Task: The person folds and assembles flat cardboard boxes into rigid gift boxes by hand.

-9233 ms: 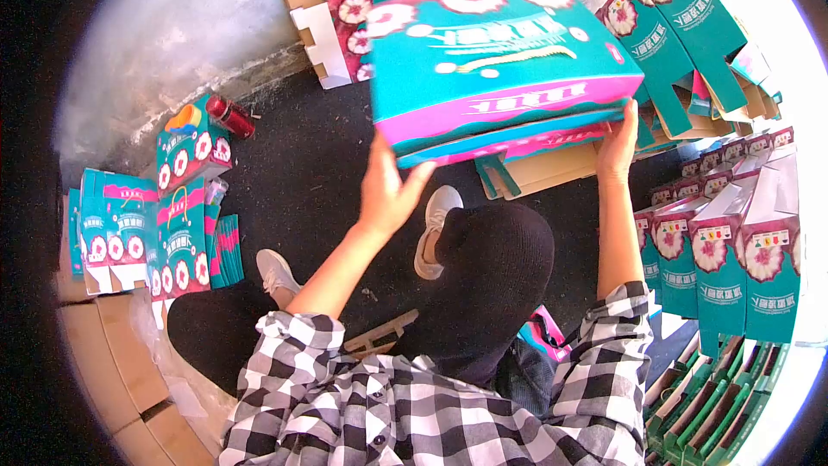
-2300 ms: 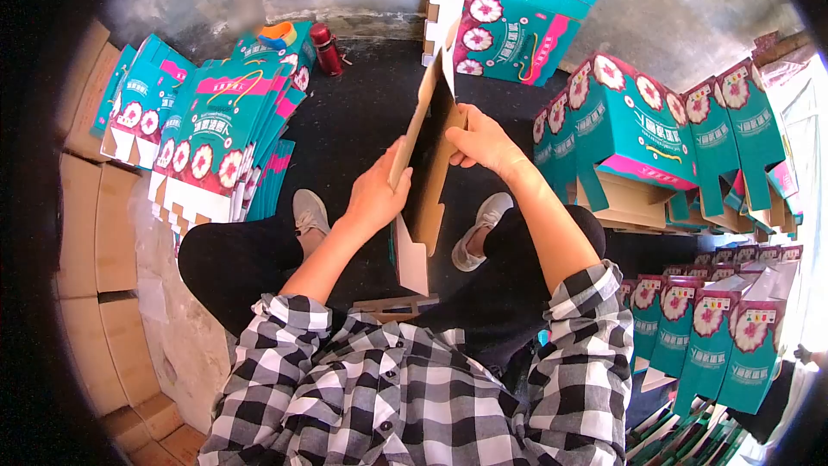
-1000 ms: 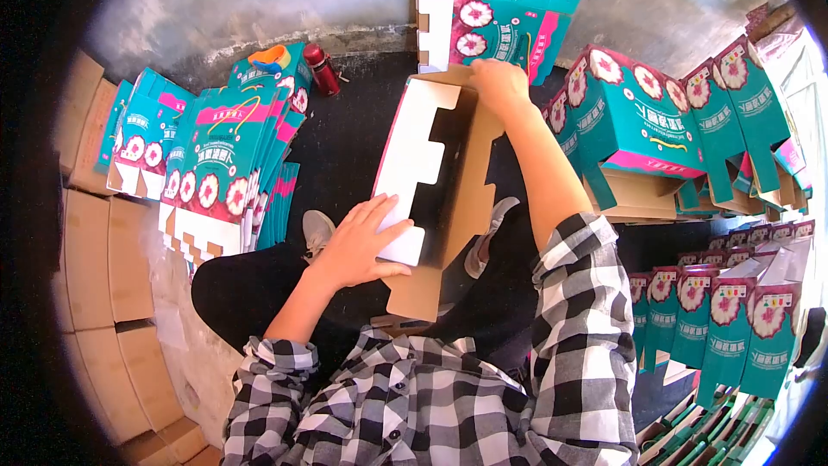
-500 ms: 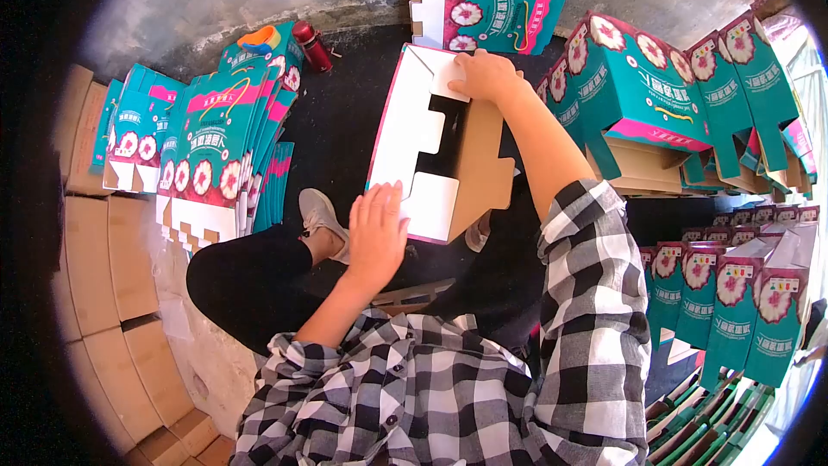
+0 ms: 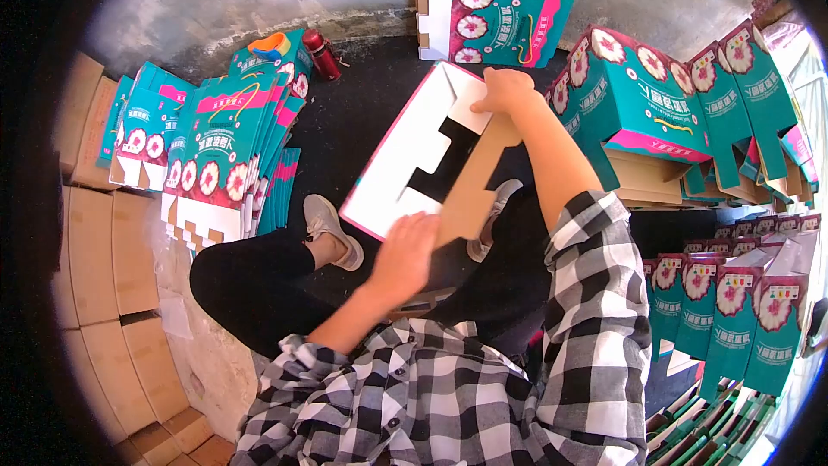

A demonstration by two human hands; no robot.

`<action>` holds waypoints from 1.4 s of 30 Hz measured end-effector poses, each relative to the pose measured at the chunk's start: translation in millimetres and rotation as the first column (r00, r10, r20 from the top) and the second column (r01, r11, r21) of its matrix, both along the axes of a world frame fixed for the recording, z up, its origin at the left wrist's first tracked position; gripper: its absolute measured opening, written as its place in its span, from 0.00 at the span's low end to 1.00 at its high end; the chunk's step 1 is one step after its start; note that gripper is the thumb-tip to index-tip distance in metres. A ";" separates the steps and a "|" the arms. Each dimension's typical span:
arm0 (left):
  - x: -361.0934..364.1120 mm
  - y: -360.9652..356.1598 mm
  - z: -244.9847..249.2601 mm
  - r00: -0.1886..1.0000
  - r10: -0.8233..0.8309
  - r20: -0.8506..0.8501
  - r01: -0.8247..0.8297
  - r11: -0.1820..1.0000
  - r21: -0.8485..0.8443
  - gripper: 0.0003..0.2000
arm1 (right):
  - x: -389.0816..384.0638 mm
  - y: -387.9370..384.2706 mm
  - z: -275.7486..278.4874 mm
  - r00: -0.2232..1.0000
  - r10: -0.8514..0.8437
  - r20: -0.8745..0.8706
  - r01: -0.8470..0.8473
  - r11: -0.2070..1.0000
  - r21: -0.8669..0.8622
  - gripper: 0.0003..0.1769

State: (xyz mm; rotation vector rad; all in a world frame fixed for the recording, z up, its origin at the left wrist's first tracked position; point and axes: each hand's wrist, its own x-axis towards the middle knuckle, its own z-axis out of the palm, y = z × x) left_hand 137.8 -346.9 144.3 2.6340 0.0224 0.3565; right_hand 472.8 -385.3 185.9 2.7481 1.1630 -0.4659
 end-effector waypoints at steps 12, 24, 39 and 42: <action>9.0 96.0 -2.0 0.843 0.480 0.243 -0.483 0.874 -0.051 0.20 | -9.4 -29.0 -18.6 0.989 0.058 0.133 -0.108 0.908 0.405 0.21; 6.4 80.1 -11.5 0.971 0.237 -0.023 -0.226 0.947 0.230 0.27 | -81.1 -17.4 4.1 0.844 0.518 -0.137 -0.517 0.855 0.046 0.34; -12.7 137.5 -14.0 0.733 0.675 0.090 -0.577 0.685 -0.445 0.26 | -26.1 -34.2 -9.3 0.968 -0.027 -0.250 0.185 0.750 0.635 0.29; -17.0 167.1 -33.7 0.772 0.543 -0.332 -0.499 0.194 -0.844 0.31 | -0.9 -40.6 -31.5 0.769 -0.257 -0.586 0.568 0.695 0.441 0.35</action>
